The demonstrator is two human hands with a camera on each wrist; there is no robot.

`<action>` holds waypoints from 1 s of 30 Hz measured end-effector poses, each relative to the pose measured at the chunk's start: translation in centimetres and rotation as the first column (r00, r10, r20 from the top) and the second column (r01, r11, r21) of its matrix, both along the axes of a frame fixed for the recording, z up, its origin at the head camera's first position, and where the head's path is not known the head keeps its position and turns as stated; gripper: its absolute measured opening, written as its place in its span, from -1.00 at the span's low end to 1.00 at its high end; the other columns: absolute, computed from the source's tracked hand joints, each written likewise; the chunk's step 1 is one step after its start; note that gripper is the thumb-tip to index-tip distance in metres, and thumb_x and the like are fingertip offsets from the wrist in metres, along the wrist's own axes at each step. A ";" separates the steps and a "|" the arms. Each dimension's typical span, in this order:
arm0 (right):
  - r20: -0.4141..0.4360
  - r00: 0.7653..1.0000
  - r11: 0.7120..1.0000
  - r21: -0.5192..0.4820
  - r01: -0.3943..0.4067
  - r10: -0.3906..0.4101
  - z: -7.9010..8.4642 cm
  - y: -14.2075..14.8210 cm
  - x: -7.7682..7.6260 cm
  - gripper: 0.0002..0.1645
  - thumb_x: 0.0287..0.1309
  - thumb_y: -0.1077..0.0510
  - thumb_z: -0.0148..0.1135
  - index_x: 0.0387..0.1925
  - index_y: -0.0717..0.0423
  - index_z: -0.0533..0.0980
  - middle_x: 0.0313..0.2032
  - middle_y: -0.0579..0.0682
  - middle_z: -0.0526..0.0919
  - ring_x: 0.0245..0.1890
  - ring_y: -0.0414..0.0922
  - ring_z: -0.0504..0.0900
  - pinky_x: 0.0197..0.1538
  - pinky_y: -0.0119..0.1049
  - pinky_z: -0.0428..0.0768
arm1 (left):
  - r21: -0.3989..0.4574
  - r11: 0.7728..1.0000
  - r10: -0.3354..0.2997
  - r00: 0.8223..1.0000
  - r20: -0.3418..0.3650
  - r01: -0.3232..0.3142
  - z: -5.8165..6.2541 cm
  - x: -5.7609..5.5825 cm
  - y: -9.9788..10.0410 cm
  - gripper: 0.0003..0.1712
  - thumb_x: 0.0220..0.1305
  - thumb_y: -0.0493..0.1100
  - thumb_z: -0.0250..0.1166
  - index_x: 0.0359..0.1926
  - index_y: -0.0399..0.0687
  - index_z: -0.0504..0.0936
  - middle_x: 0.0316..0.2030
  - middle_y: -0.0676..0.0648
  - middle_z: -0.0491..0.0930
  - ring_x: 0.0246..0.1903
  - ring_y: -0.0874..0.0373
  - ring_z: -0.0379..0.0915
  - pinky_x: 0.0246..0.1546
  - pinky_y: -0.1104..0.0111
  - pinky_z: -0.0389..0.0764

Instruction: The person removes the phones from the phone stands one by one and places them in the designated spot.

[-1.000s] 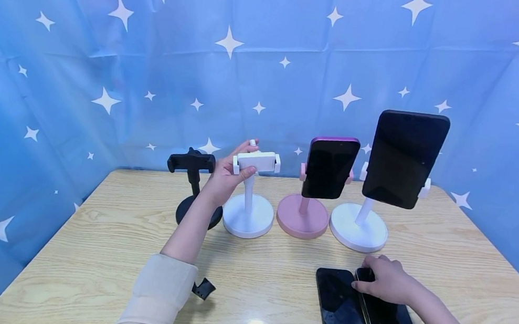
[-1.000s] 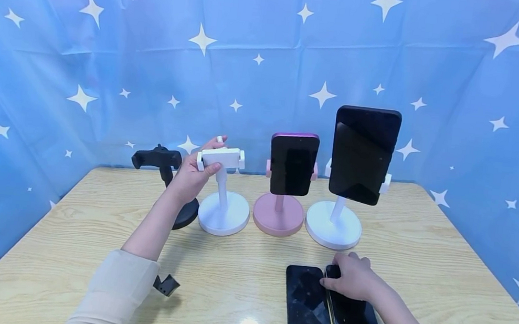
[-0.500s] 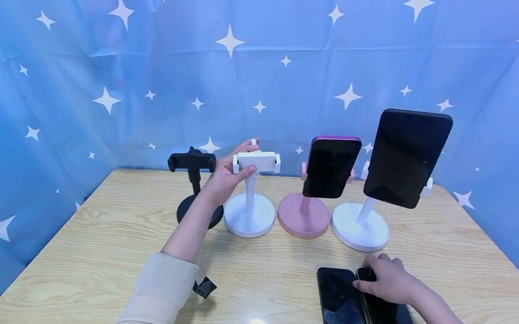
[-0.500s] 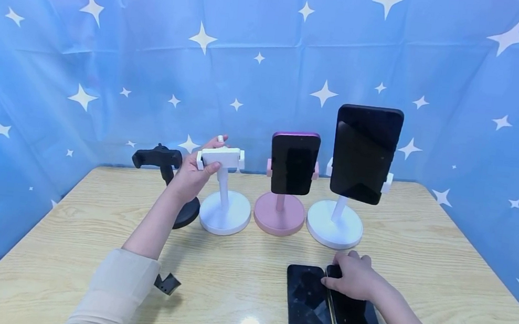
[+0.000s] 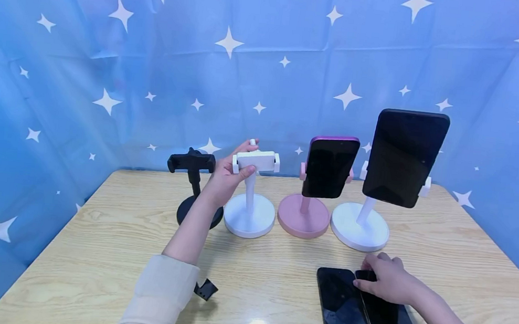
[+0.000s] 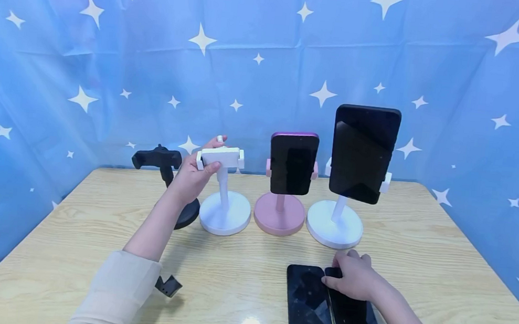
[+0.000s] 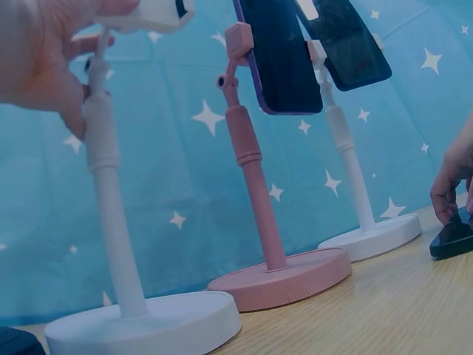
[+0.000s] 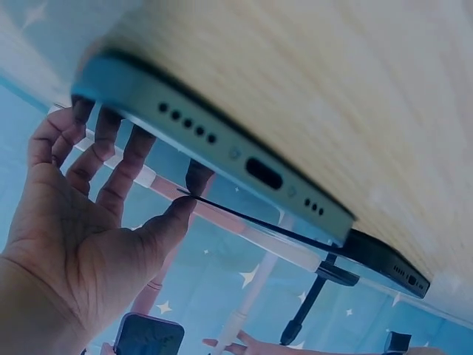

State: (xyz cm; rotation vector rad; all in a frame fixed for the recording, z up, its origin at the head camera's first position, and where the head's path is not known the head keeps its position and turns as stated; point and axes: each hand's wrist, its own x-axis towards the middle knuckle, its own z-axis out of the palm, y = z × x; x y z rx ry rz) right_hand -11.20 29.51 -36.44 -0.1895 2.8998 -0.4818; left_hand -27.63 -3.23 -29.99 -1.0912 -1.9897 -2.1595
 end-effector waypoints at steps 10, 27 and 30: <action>-0.013 0.999 0.999 -0.009 -0.040 0.040 -0.2 0.1 -0.2 -0.62 -0.01 -0.04 0.30 -0.31 0.15 0.45 -0.30 0.05 0.49 -0.30 -0.01 0.41 -0.21 0.03 0.31 | 0.074 0.996 0.039 0.994 0.100 -0.047 -0.2 0.7 0.2 -0.34 0.17 -0.08 0.21 0.23 -0.31 0.28 0.35 0.00 0.12 0.35 0.10 -0.06 0.27 -0.03 0.03; -0.039 0.991 0.991 0.047 -0.122 0.124 0.2 0.1 -0.4 -0.73 -0.07 0.05 0.35 -0.31 0.06 0.53 -0.33 0.00 0.51 -0.31 0.03 0.53 -0.28 -0.05 0.47 | 0.146 0.922 0.335 0.928 0.165 -0.359 -1.3 2.5 1.1 -0.74 0.21 -0.26 0.21 -0.13 -0.38 0.56 -0.15 -0.12 0.57 -0.04 0.05 0.46 0.08 0.16 0.42; -0.025 0.993 0.991 0.071 -0.110 0.112 0.5 -0.2 -0.4 -0.73 -0.06 0.05 0.34 -0.30 0.08 0.54 -0.31 0.04 0.52 -0.30 0.07 0.54 -0.28 -0.05 0.50 | 0.150 0.914 0.350 0.920 0.179 -0.377 -1.8 2.8 1.3 -0.74 0.24 -0.23 0.18 -0.25 -0.44 0.55 -0.25 -0.17 0.62 -0.14 0.06 0.54 0.00 0.18 0.50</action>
